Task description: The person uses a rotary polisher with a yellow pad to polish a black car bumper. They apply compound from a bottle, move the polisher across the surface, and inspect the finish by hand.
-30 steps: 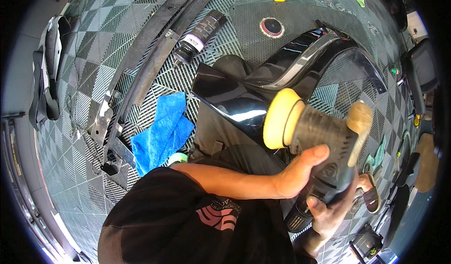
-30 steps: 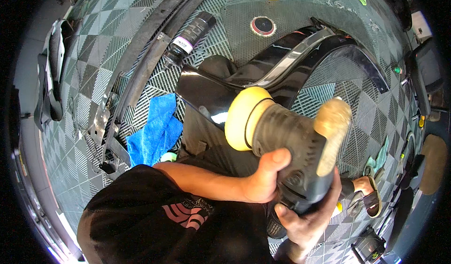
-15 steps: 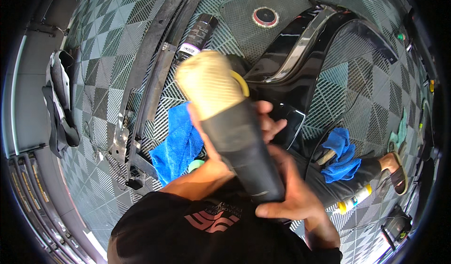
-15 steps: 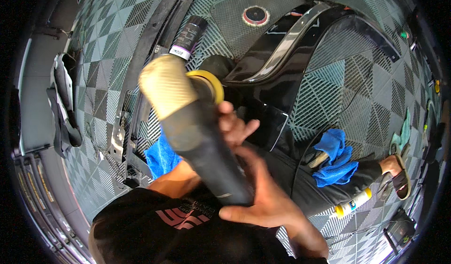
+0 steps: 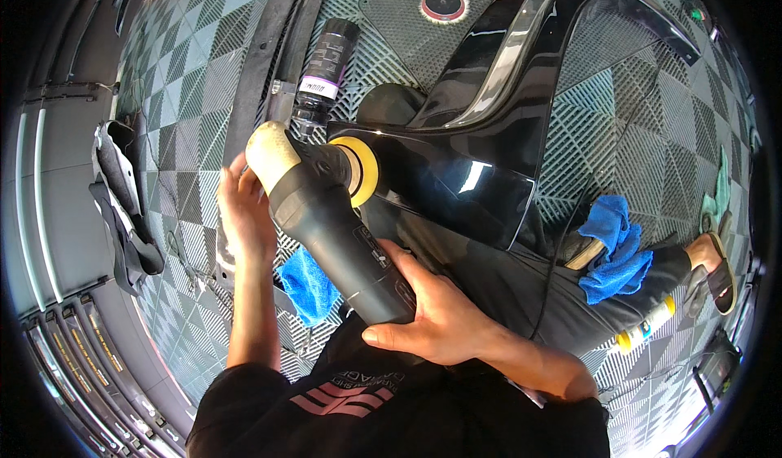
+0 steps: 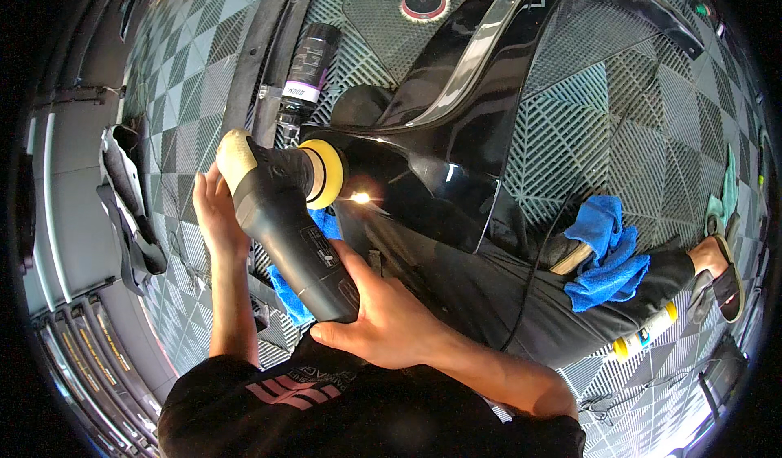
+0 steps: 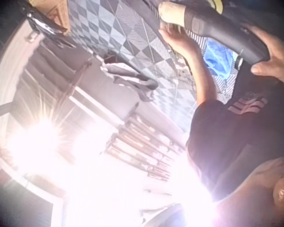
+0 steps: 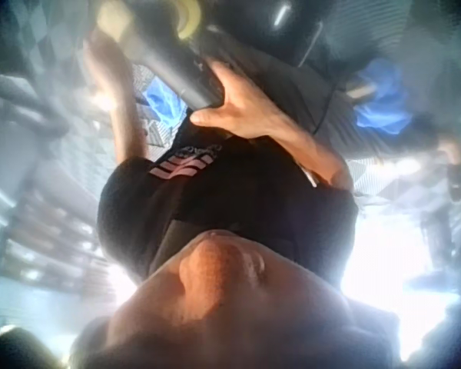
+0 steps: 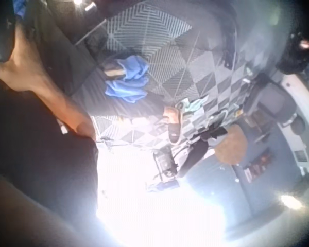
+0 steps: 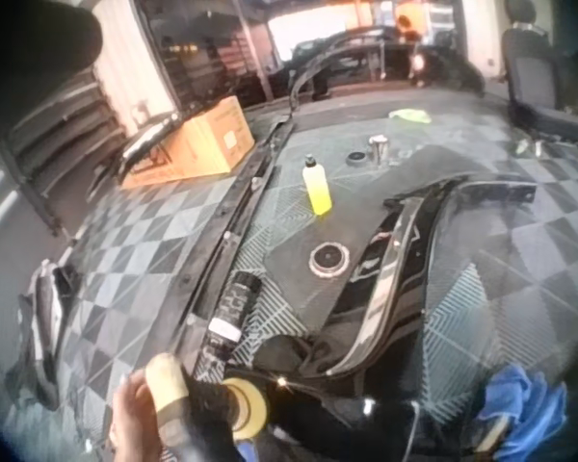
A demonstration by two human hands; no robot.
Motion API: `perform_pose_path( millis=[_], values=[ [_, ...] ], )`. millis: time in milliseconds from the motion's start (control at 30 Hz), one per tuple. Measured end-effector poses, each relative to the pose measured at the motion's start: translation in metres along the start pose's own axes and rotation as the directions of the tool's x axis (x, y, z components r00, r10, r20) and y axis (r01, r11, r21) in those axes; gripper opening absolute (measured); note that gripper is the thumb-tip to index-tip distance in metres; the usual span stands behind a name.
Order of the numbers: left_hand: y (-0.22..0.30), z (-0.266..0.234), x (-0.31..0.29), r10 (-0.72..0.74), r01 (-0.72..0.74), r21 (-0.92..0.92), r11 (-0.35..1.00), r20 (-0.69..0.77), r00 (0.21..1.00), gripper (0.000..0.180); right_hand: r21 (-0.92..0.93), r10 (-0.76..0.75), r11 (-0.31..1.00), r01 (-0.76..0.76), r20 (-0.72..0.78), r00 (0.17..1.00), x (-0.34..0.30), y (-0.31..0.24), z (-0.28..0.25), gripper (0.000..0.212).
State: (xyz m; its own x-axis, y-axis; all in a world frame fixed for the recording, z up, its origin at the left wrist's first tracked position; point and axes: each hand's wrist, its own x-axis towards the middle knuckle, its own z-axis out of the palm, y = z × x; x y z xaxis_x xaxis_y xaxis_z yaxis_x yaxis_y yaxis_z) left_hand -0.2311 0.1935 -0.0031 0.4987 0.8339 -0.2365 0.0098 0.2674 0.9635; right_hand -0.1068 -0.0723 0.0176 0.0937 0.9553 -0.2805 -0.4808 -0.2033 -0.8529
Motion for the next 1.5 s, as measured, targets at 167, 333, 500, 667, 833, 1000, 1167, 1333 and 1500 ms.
perform_pose_path(
  millis=[167, 333, 500, 667, 833, 1000, 1167, 1333, 1500],
  values=[
    [-0.001, 0.041, 0.027, 0.035, 0.023, -0.233, 0.972, 0.24, 0.97, 0.053, -0.124, 0.05, 0.991, -0.057, -0.061, 0.997, 0.001, -0.007, -0.006, 0.107],
    [0.0, 0.054, 0.046, -0.013, 0.043, -0.249, 0.967, 0.121, 0.993, 0.04, -0.123, 0.169, 0.977, -0.176, -0.063, 0.984, 0.004, -0.019, -0.01, 0.107],
    [-0.001, 0.055, 0.051, -0.021, 0.051, -0.307, 0.95, 0.1, 0.995, 0.035, -0.213, 0.052, 0.975, -0.067, -0.075, 0.996, 0.011, -0.015, -0.011, 0.106],
    [-0.001, 0.043, 0.057, -0.001, 0.018, -0.231, 0.973, 0.073, 0.997, 0.036, -0.198, 0.098, 0.975, -0.1, -0.02, 0.995, 0.021, -0.018, -0.014, 0.107],
    [-0.004, 0.045, 0.058, -0.003, 0.014, -0.228, 0.974, 0.046, 0.999, 0.036, -0.22, 0.077, 0.972, -0.082, -0.033, 0.996, 0.021, -0.017, -0.015, 0.106],
    [0.0, 0.053, 0.054, -0.021, 0.032, -0.197, 0.98, 0.061, 0.998, 0.037, -0.246, 0.119, 0.962, -0.121, -0.023, 0.993, 0.016, -0.018, -0.019, 0.108],
    [0.0, 0.052, 0.046, -0.027, 0.031, -0.178, 0.983, 0.027, 0.999, 0.038, -0.386, -0.084, 0.916, 0.109, 0.082, 0.993, -0.005, -0.015, -0.027, 0.114],
    [0.001, 0.053, 0.039, -0.039, 0.035, -0.155, 0.987, -0.023, 0.999, 0.038, -0.469, 0.1, 0.88, 0.071, 0.331, 0.938, -0.024, -0.031, -0.05, 0.112],
    [0.001, 0.045, 0.036, -0.031, 0.026, -0.133, 0.991, -0.035, 0.999, 0.037, -0.481, 0.091, 0.869, 0.117, 0.389, 0.917, -0.022, -0.027, -0.054, 0.108]
  ],
)
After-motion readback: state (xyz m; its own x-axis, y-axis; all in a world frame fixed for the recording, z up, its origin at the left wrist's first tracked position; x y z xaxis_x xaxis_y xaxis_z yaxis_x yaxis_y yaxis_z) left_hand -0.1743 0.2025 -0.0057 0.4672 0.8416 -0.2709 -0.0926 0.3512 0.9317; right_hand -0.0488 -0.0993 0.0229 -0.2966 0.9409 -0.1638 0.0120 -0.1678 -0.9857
